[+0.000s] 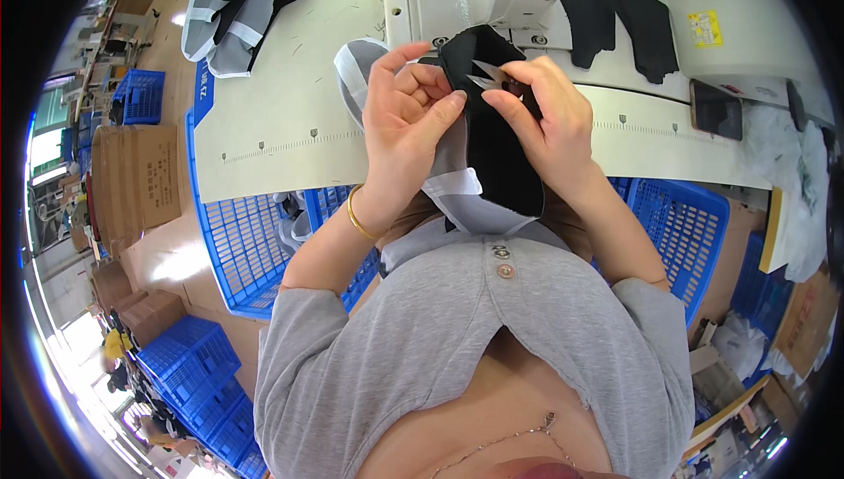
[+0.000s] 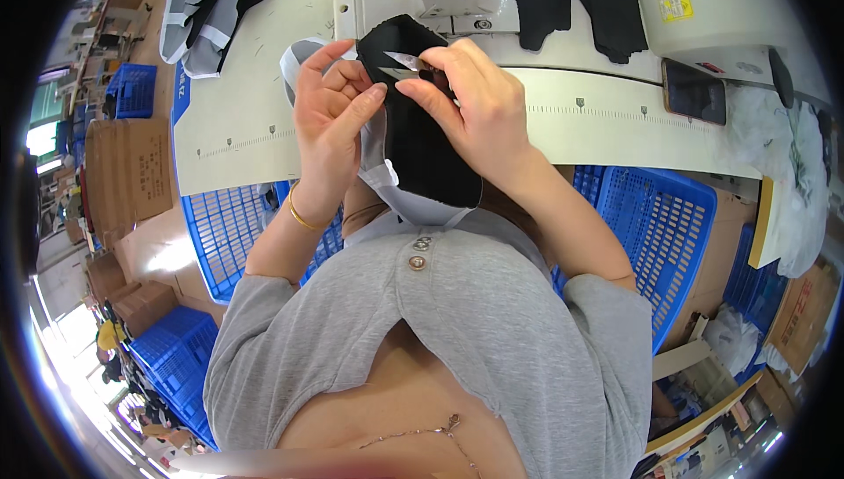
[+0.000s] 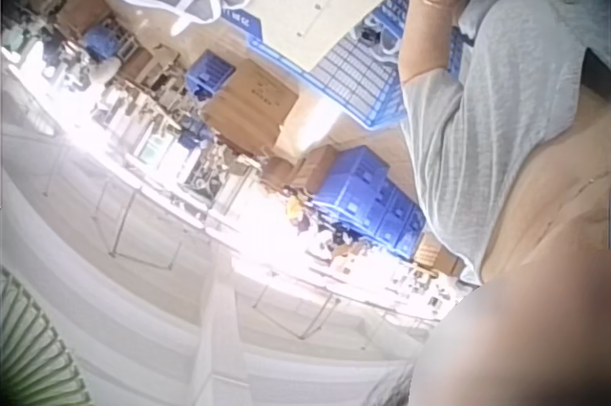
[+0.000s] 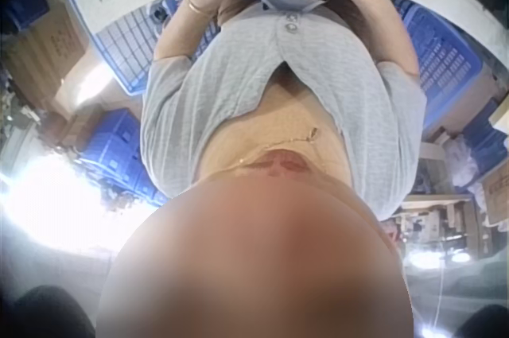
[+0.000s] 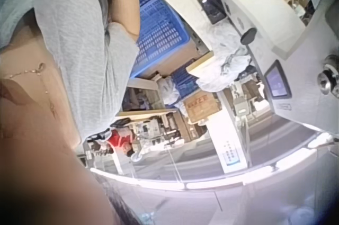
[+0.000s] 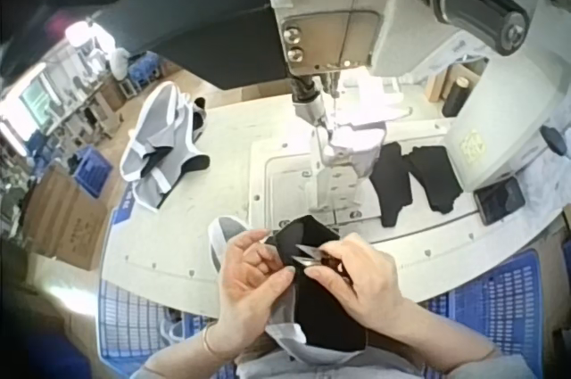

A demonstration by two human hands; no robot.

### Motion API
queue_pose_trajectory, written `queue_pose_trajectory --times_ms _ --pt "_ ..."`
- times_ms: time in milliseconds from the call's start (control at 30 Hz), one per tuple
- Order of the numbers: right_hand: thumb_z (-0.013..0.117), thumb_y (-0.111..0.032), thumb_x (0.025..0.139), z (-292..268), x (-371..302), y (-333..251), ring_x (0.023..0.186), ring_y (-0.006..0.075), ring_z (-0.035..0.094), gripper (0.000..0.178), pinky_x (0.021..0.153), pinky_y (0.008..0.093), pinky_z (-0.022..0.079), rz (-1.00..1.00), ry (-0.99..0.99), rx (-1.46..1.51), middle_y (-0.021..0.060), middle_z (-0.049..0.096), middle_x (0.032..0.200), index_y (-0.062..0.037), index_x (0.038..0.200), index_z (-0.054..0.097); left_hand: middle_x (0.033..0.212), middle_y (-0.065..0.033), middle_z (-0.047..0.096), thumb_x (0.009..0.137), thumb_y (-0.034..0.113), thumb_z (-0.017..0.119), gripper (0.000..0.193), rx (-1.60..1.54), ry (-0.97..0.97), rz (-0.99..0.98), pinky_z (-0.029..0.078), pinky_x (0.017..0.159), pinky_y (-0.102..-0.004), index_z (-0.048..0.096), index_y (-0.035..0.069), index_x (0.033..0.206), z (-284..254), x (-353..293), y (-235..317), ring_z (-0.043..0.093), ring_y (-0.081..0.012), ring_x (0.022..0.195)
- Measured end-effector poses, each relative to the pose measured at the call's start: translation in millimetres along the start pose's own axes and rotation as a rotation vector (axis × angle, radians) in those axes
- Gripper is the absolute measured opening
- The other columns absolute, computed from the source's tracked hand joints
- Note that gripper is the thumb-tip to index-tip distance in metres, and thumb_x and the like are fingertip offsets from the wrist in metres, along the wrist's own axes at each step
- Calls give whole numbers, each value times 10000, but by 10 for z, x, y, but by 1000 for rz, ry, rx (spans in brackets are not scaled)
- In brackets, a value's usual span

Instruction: The recorder uses an industrial sewing machine to stitch together components of a shoe upper.

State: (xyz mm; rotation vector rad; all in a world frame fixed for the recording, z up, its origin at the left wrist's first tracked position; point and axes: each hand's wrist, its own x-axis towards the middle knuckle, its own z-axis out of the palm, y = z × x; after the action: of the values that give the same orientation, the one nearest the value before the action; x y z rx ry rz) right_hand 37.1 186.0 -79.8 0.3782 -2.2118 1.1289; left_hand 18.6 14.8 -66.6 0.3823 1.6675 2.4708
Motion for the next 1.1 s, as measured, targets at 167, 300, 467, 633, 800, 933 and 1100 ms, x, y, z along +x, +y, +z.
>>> queue_pose_trajectory --times_ms 167,300,467,633,800,933,1100 --pt "794 -265 754 5 133 99 574 203 580 335 507 302 460 -159 1 -174 56 578 753 -34 931 627 1049 -69 631 906 -40 621 291 -1 -14 -90 514 812 -242 557 -53 1190 -41 -22 -11 598 -102 902" --pt "794 -266 747 11 176 151 578 201 584 335 509 304 467 -257 -21 -197 49 580 756 -39 929 629 1015 -68 647 919 -10 623 261 1 -6 -122 527 783 -245 589 -57 1173 -55 -16 -19 604 -96 874" --pt "793 -269 749 27 222 166 580 203 585 334 506 303 468 -284 -27 -179 47 580 754 -40 927 628 988 -58 650 920 9 628 254 4 -10 -130 539 731 -242 603 -53 1165 -61 -23 -58 608 -94 815" --pt "790 -269 755 4 261 158 588 203 594 324 509 298 474 -202 -17 -153 48 587 749 -42 919 627 990 -62 654 910 1 634 259 34 -29 -136 542 725 -244 614 -51 1163 -57 -14 -20 606 -92 798" --pt "797 -254 734 -63 280 191 618 199 616 326 529 296 495 -321 -36 -214 46 610 774 -45 923 634 1002 -61 660 905 -6 633 281 -18 17 -140 540 718 -240 617 -48 1183 -31 -2 15 602 -86 809" --pt "796 -251 729 -68 320 181 636 197 623 326 535 296 500 -376 -27 -229 45 614 782 -48 929 637 997 -60 660 906 -4 631 290 -20 1 -144 540 712 -239 618 -49 1192 -43 -5 19 603 -86 813" --pt "791 -245 734 -64 340 218 646 195 624 312 529 298 498 -424 -40 -194 42 602 769 -50 922 636 970 -57 659 903 -4 635 270 -28 10 -155 539 707 -242 633 -50 1169 -54 -25 7 606 -90 777"
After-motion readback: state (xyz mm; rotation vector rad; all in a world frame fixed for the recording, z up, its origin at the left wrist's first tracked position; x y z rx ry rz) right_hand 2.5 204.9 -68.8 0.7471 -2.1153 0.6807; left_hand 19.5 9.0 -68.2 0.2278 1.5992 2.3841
